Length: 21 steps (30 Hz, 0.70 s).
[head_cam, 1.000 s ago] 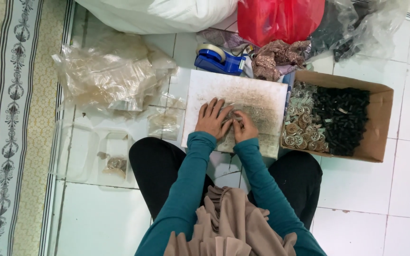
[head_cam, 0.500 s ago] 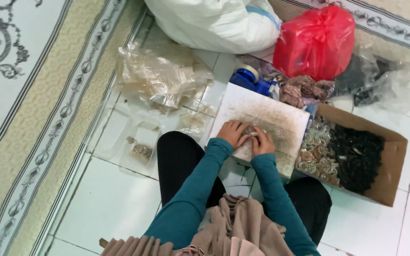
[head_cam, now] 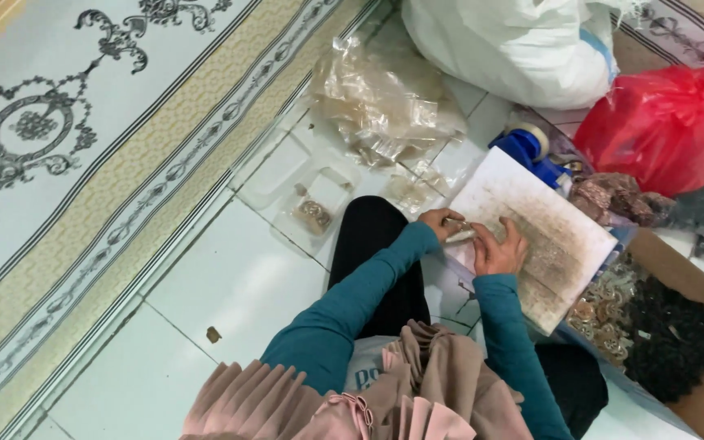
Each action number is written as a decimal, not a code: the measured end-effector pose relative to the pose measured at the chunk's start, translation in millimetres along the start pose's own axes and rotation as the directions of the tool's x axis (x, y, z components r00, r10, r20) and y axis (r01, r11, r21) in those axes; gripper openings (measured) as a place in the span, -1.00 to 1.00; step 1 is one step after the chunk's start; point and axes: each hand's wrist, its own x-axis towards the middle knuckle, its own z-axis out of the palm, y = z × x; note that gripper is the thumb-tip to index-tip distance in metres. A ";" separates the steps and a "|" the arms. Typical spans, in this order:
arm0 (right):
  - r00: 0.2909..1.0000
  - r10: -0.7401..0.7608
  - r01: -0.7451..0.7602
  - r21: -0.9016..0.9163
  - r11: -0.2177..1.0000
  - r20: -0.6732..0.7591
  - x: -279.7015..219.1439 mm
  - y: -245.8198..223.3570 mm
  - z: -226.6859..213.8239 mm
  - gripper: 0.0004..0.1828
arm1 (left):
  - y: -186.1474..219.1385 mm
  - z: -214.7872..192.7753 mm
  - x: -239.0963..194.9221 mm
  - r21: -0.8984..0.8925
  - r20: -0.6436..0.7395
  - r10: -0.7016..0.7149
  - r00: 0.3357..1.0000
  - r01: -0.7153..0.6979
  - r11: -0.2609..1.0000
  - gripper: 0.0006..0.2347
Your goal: Assembling small metal rings onto a template board by hand in a workshop environment.
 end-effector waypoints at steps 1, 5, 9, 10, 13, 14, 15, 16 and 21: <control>1.000 -0.010 0.010 0.011 1.000 0.006 6.8 -7.9 2.0 -0.66 | -1.3 -13.5 -9.9 -0.003 -0.015 -0.007 1.000 0.007 1.000 -0.75; 0.978 -0.005 -0.109 0.530 0.841 0.209 24.1 -45.8 13.8 -0.70 | 5.7 -70.7 -61.6 -0.397 0.005 -0.232 0.973 0.215 0.892 -0.63; 0.891 0.131 -0.426 0.702 0.571 0.435 46.2 -98.5 20.9 -0.75 | 81.3 -126.3 -140.8 -0.824 -0.075 -0.451 0.890 0.199 0.531 -0.40; 0.891 0.125 -0.425 0.704 0.569 0.437 48.5 -108.4 34.7 -0.75 | 88.0 -140.0 -154.3 -0.825 -0.080 -0.453 0.888 0.195 0.530 -0.40; 0.779 0.175 -0.602 0.639 0.479 0.602 55.3 -141.3 72.8 -0.71 | 82.4 -173.8 -179.8 -0.892 -0.104 -0.336 0.936 0.062 0.448 -0.22; 0.736 0.208 -0.660 0.613 0.435 0.644 57.9 -154.6 83.7 -0.69 | 62.9 -181.3 -177.8 -0.854 -0.174 -0.336 0.926 0.028 0.519 -0.23; 0.689 0.238 -0.714 0.583 0.388 0.685 60.5 -167.9 94.4 -0.67 | 43.5 -188.9 -175.8 -0.809 -0.243 -0.330 0.912 -0.003 0.587 -0.24; 0.690 0.233 -0.712 0.585 0.388 0.686 64.9 -180.9 95.9 -0.67 | 18.1 -195.5 -170.5 -0.809 -0.248 -0.331 0.910 -0.007 0.588 -0.24; 0.655 0.180 -0.702 0.503 0.504 0.733 83.6 -232.1 115.1 -0.62 | -50.4 -222.0 -155.6 -0.504 -0.531 -0.350 0.772 0.044 0.863 -0.52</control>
